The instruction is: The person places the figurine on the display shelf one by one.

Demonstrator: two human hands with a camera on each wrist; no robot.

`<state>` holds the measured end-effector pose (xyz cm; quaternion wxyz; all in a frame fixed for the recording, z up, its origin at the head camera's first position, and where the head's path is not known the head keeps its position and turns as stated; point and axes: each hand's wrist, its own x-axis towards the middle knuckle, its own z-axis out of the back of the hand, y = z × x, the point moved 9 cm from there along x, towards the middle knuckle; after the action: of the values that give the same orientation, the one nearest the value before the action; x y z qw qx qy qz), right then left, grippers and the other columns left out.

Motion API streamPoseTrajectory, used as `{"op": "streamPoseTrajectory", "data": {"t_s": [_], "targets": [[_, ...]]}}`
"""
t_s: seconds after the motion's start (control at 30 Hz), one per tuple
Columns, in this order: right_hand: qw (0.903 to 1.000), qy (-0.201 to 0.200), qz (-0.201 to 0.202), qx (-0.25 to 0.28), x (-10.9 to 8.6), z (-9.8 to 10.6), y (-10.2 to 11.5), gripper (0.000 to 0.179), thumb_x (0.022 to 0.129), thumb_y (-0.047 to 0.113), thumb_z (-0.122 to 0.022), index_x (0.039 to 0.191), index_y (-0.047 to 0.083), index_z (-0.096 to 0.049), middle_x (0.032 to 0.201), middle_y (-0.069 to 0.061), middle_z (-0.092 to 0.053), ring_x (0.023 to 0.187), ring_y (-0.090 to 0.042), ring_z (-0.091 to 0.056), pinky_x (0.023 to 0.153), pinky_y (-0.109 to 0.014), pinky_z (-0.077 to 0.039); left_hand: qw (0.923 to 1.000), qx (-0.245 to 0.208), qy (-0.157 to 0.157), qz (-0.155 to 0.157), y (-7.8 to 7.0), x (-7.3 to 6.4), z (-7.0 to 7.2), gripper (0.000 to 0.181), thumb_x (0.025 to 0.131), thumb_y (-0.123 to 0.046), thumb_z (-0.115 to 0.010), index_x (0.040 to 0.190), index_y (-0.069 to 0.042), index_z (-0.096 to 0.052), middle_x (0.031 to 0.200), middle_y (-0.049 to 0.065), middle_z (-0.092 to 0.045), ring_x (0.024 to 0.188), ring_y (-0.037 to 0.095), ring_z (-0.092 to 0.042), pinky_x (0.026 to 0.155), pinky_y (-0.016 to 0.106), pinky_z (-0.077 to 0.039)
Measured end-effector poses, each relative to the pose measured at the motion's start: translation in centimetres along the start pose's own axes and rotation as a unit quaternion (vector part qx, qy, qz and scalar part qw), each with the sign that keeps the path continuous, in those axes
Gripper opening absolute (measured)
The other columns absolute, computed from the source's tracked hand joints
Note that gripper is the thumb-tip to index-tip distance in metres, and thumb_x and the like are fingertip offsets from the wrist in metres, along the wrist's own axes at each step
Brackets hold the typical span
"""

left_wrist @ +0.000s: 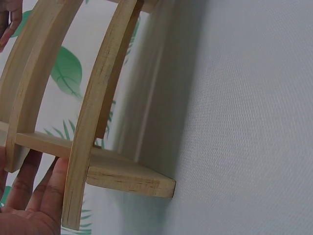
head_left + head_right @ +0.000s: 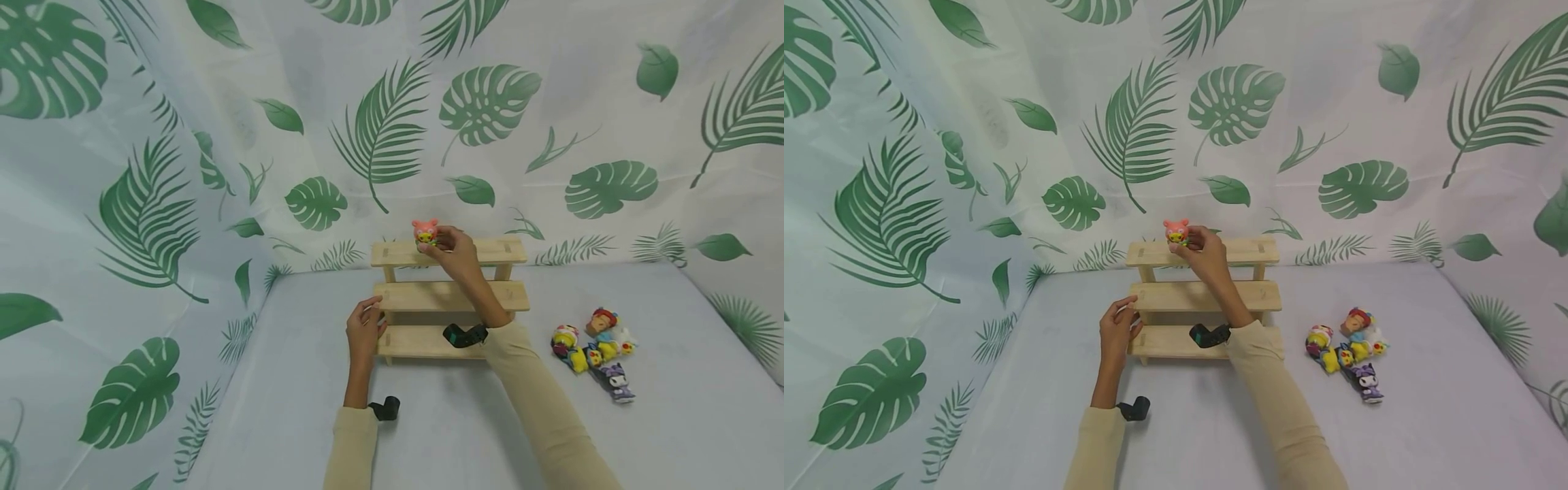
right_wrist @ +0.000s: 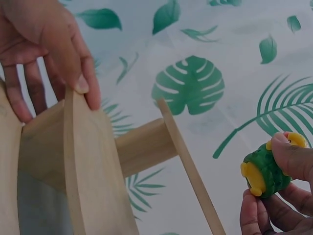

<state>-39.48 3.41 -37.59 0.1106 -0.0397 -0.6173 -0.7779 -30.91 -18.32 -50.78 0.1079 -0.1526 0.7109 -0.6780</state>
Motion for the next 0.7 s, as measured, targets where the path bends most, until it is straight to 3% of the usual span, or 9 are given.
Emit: {"op": "streamPoseTrajectory", "data": {"t_s": [0.23, 0.47, 0.7], "targets": [[1.0000, 0.000, 0.002, 0.003, 0.3, -0.9, -0.2, 0.054, 0.089, 0.025, -0.074, 0.133, 0.001, -0.054, 0.129, -0.019, -0.062, 0.112, -0.032, -0.061, 0.091, -0.038, -0.053, 1.0000, 0.002, 0.004, 0.000, 0.0, 0.0, -0.1, 0.023, 0.099, -0.025, -0.060, 0.116, -0.014, -0.070, 0.106, 0.016, -0.071, 0.097, 0.023, -0.069, 0.079, 0.039, -0.061], [0.9999, -0.009, 0.007, 0.000, 0.6, -1.3, -0.5, 0.051, 0.089, 0.027, -0.073, 0.130, 0.002, -0.056, 0.128, -0.017, -0.061, 0.108, -0.031, -0.062, 0.081, -0.030, -0.053, 0.9996, 0.002, 0.026, 0.012, -2.7, -1.4, -0.3, 0.025, 0.100, -0.017, -0.057, 0.120, -0.004, -0.066, 0.110, 0.019, -0.070, 0.103, 0.030, -0.068, 0.089, 0.052, -0.056], [0.9994, -0.013, 0.026, -0.019, 0.7, -1.7, -0.1, 0.051, 0.088, 0.026, -0.075, 0.129, 0.002, -0.057, 0.124, -0.018, -0.063, 0.105, -0.032, -0.064, 0.084, -0.038, -0.056, 0.9997, 0.004, 0.024, 0.009, -2.7, -1.4, -0.3, 0.025, 0.100, -0.017, -0.057, 0.120, -0.005, -0.067, 0.110, 0.019, -0.071, 0.101, 0.025, -0.068, 0.090, 0.054, -0.055]]}}
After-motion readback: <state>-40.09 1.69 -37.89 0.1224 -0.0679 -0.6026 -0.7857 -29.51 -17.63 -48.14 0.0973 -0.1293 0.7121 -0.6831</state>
